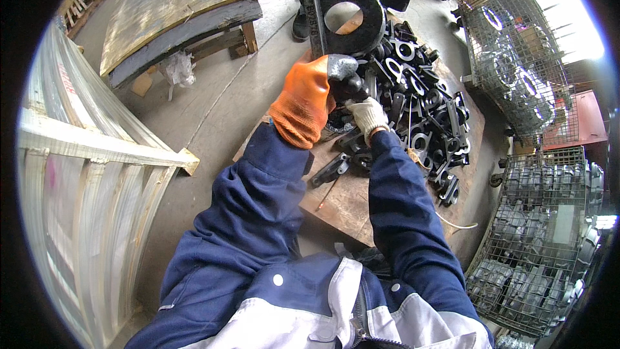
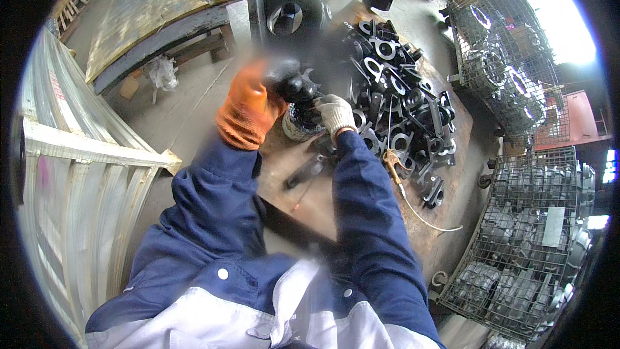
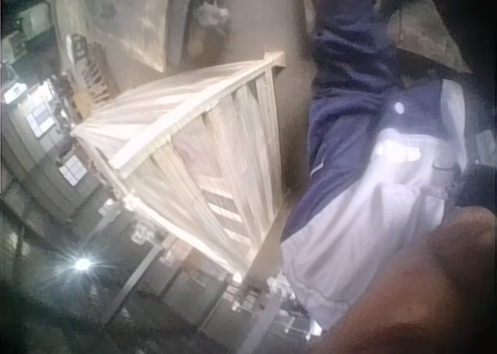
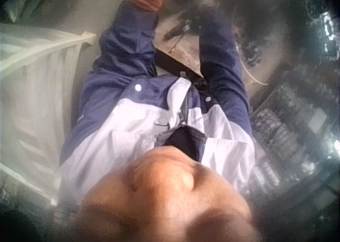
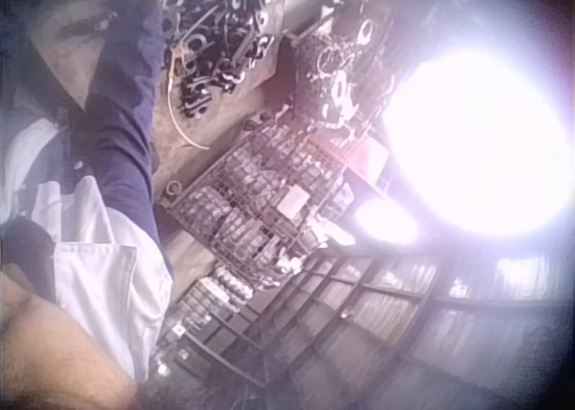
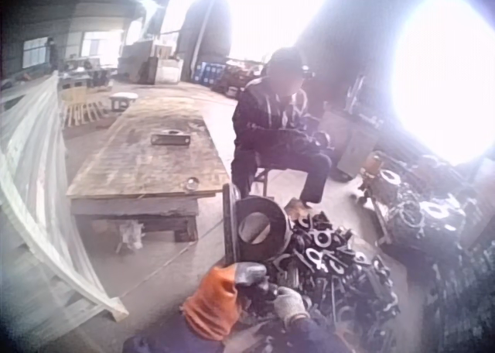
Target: The person sits on the floor and uses a brush to apply black paint to small metal parts. They pick up each part, paint it, and place it back on the pile. Another worker is visible nearby, also working on similar parts.
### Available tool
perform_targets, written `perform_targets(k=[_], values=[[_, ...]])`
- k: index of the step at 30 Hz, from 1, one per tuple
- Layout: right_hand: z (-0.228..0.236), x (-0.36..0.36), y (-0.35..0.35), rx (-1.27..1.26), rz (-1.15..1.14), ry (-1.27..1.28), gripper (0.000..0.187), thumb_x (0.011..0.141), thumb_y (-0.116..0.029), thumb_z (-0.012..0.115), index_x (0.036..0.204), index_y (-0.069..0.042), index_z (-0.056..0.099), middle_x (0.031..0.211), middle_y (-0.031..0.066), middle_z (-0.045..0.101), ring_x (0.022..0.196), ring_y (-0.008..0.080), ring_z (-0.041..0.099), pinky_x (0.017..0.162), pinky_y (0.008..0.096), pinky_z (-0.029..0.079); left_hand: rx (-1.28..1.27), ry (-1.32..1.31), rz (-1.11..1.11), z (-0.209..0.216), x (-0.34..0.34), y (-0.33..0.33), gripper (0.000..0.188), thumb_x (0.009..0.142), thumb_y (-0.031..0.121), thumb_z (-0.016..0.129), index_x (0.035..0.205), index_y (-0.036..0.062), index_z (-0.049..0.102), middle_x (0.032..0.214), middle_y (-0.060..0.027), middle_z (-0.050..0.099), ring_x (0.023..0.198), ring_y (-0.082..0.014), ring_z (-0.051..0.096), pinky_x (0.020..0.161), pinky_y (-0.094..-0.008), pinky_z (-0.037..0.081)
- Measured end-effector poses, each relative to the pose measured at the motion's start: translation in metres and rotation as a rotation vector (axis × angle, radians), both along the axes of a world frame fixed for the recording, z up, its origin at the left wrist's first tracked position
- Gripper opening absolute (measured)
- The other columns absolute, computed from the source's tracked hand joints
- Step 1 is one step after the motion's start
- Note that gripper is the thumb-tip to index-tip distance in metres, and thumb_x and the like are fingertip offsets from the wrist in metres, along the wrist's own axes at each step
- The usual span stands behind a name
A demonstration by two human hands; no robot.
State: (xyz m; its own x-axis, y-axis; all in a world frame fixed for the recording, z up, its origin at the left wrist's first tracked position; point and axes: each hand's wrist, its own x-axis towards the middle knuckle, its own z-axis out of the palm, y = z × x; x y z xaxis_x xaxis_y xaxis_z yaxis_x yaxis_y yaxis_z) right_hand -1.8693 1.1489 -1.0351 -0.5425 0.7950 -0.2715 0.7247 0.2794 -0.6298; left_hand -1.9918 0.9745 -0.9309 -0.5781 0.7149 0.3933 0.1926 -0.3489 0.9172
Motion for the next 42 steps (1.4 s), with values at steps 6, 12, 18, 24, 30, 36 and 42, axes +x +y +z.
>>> perform_targets(k=[6, 12, 18, 24, 30, 36, 42], values=[[-0.027, -0.001, 0.014, 0.137, 0.226, 0.01, 0.022, 0.085, -0.028, 0.069, 0.097, -0.01, 0.074, 0.09, 0.0155, 0.072, 0.085, 0.0292, 0.069, 0.077, 0.0368, 0.053, -0.006, -0.196, -0.058, 0.001, -0.001, 0.001, 0.025, 0.084, -0.009, 0.058, 0.107, -0.0011, 0.065, 0.102, -0.0109, 0.068, 0.094, -0.0193, 0.067, 0.084, -0.031, 0.055], [-0.029, -0.004, 0.016, 0.104, 0.232, -0.174, 0.025, 0.083, -0.03, 0.07, 0.099, -0.011, 0.073, 0.091, 0.0147, 0.072, 0.084, 0.031, 0.069, 0.077, 0.038, 0.054, 0.101, 0.304, 0.078, -0.003, -0.004, 0.0, 0.032, 0.08, -0.013, 0.063, 0.109, -0.0012, 0.066, 0.098, -0.0086, 0.069, 0.09, -0.0158, 0.067, 0.081, -0.0278, 0.055], [-0.015, -0.006, 0.013, 0.315, 0.211, -0.168, 0.027, 0.084, -0.032, 0.066, 0.096, -0.01, 0.073, 0.096, 0.0191, 0.07, 0.094, 0.0375, 0.066, 0.083, 0.0444, 0.052, 0.039, -0.073, -0.063, -0.01, -0.005, 0.002, 0.02, 0.087, -0.011, 0.056, 0.105, -0.008, 0.063, 0.091, -0.0076, 0.064, 0.082, -0.0131, 0.063, 0.076, -0.0272, 0.055], [0.013, -0.008, 0.006, 0.28, 0.225, -0.333, 0.029, 0.081, -0.029, 0.069, 0.1, -0.008, 0.071, 0.094, 0.0179, 0.071, 0.093, 0.0361, 0.067, 0.079, 0.0418, 0.053, 0.055, -0.157, -0.057, -0.013, -0.006, 0.006, 0.019, 0.086, -0.009, 0.057, 0.104, -0.0079, 0.063, 0.089, -0.0075, 0.063, 0.08, -0.0134, 0.062, 0.074, -0.0284, 0.055], [0.02, -0.014, -0.001, 0.24, 0.286, -0.072, 0.027, 0.082, -0.024, 0.065, 0.102, -0.008, 0.07, 0.095, 0.0192, 0.07, 0.094, 0.0369, 0.066, 0.082, 0.0415, 0.052, 0.083, 0.096, 0.07, 0.005, 0.001, 0.0, 0.022, 0.081, -0.008, 0.064, 0.102, -0.0031, 0.067, 0.092, -0.0088, 0.069, 0.085, -0.0154, 0.066, 0.077, -0.029, 0.054], [0.009, -0.006, 0.004, 0.37, 0.189, -0.091, 0.025, 0.083, -0.024, 0.066, 0.099, -0.005, 0.07, 0.093, 0.0205, 0.07, 0.093, 0.0379, 0.066, 0.082, 0.0438, 0.052, 0.058, 0.148, 0.112, 0.016, 0.002, -0.006, 0.023, 0.079, -0.008, 0.066, 0.1, -0.0006, 0.069, 0.094, -0.0099, 0.071, 0.086, -0.0155, 0.067, 0.079, -0.0284, 0.054], [0.008, -0.003, -0.001, 0.257, 0.338, -0.229, 0.029, 0.082, -0.029, 0.07, 0.098, -0.004, 0.071, 0.085, 0.0189, 0.071, 0.083, 0.0347, 0.069, 0.074, 0.041, 0.053, 0.108, -0.119, 0.053, 0.015, 0.005, 0.0, 0.024, 0.075, -0.007, 0.07, 0.098, 0.0011, 0.07, 0.092, -0.011, 0.071, 0.085, -0.0183, 0.068, 0.079, -0.0304, 0.054]])
